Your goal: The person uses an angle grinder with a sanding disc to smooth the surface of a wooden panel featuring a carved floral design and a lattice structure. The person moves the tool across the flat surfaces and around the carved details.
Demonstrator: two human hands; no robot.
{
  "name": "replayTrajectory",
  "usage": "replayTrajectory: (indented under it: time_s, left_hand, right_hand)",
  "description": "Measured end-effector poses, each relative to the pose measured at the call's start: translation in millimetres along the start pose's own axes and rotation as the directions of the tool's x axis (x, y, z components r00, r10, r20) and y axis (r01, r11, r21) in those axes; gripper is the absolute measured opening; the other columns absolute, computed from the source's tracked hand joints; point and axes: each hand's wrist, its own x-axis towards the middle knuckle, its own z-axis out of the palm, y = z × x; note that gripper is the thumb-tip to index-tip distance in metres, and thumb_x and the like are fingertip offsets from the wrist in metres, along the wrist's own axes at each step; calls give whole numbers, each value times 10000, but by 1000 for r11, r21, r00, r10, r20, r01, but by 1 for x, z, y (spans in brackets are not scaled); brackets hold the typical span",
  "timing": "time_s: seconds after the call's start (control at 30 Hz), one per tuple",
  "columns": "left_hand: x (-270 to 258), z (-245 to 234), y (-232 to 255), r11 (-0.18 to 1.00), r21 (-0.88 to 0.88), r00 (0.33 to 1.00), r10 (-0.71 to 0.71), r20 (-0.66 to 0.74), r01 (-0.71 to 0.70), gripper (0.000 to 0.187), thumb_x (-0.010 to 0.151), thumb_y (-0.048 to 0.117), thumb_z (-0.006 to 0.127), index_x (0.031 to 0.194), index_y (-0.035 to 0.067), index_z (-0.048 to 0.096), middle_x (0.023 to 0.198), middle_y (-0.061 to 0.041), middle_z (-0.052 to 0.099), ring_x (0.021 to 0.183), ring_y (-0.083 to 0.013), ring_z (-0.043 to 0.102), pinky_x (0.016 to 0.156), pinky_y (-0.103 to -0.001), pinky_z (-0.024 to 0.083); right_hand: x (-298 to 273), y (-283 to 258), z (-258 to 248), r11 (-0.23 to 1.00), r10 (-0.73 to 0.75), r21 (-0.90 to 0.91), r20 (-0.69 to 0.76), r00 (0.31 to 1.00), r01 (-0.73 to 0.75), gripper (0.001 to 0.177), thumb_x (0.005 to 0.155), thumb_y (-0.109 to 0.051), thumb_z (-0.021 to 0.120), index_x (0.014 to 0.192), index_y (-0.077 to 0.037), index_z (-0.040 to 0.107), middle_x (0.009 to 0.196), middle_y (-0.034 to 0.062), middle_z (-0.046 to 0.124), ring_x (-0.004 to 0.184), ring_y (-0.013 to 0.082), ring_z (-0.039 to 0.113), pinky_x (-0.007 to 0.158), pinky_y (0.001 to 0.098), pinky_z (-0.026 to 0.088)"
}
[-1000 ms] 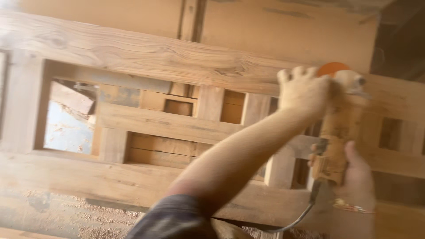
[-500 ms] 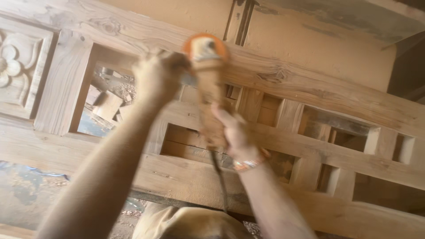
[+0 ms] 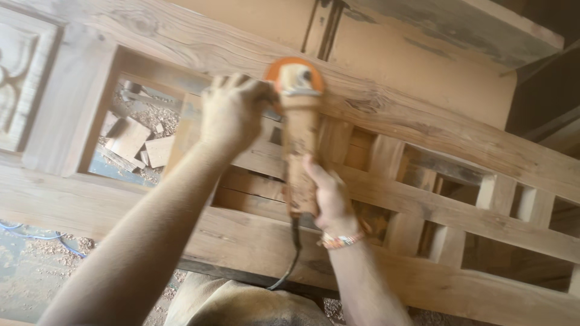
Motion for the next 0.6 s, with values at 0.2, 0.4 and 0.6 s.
replayTrajectory:
  time_s: [0.2, 0.4, 0.6]
  left_hand:
    - [-3, 81, 114, 995, -56, 990, 86, 108, -81, 131, 979, 245, 639, 1022, 267, 760, 1151, 12, 673, 1188, -264, 540, 1015, -525, 404]
    - [15, 145, 228, 989, 70, 918, 95, 386, -132, 526, 824, 253, 724, 1328, 201, 586, 1398, -36, 519, 1360, -248, 401, 1084, -518, 345]
    - [23, 182, 310, 992, -32, 852, 122, 509, -123, 497, 871, 342, 726, 1343, 247, 601, 1360, -20, 572, 1339, -218, 463, 1127, -500, 361]
  right_hand:
    - [-77, -24, -114, 996, -54, 62, -57, 997, 57, 483, 1005, -428, 644, 1201, 13, 614, 952, 140, 707, 790, 249, 733, 661, 398, 642]
    - [-131, -60, -217, 998, -50, 10, -274, 960, 55, 512, 1041, -468, 529, 1304, -32, 572, 992, 154, 704, 812, 263, 731, 662, 403, 632]
    - [-171, -92, -277, 992, -124, -79, -514, 849, 97, 554, 1107, -488, 411, 1465, -72, 479, 1178, 142, 669, 981, 308, 685, 823, 495, 579]
